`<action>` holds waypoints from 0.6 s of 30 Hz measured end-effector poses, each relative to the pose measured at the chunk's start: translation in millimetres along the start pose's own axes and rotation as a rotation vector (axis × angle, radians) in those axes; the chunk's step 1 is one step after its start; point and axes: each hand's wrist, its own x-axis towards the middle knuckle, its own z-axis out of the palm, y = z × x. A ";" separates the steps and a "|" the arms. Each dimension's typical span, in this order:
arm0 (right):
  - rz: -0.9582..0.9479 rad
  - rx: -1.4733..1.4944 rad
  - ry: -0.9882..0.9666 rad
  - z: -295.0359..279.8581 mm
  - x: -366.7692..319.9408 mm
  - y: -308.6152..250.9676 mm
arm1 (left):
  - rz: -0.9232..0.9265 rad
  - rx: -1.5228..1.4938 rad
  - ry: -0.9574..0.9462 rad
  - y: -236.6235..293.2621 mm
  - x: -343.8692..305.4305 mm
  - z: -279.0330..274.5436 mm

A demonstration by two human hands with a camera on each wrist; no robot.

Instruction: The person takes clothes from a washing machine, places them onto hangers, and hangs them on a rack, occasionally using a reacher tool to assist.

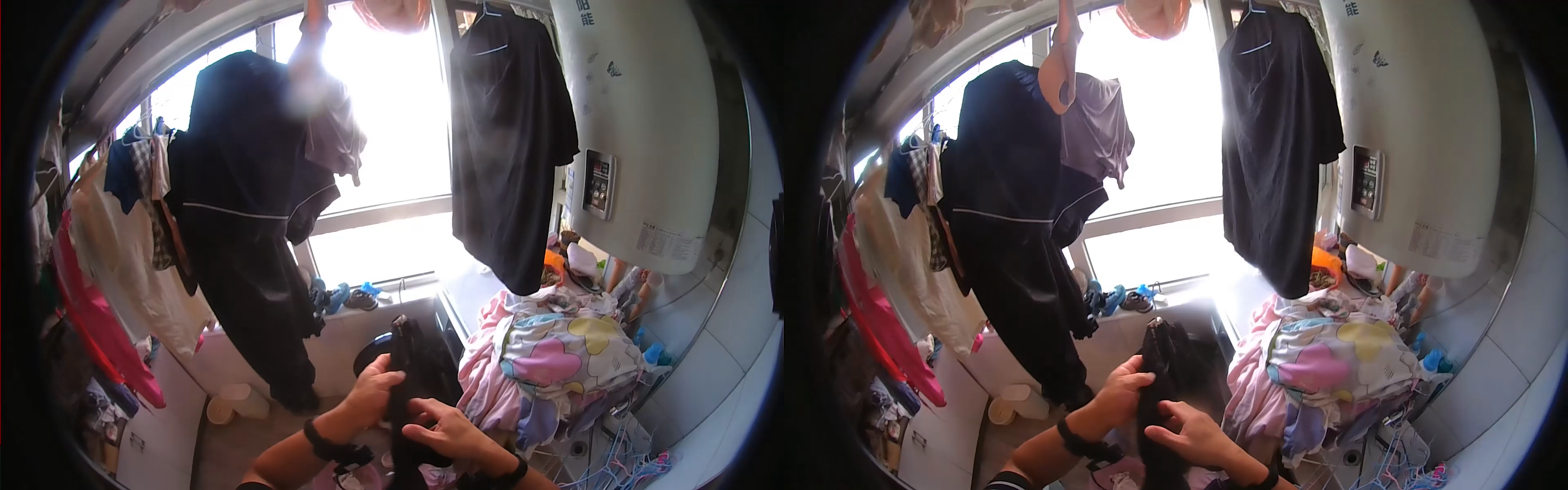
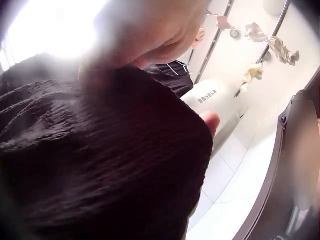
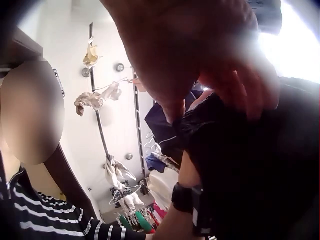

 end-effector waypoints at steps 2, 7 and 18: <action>0.034 -0.083 0.025 -12.3 11.7 -10.6 | 0.128 0.037 -0.009 0.2 26.8 16.3; -0.038 -0.619 0.385 -48.9 35.7 -38.6 | 0.370 0.178 0.000 16.3 91.3 44.2; -0.309 -0.566 1.008 -194.1 185.4 -117.2 | 0.702 0.369 -0.328 182.3 197.0 63.6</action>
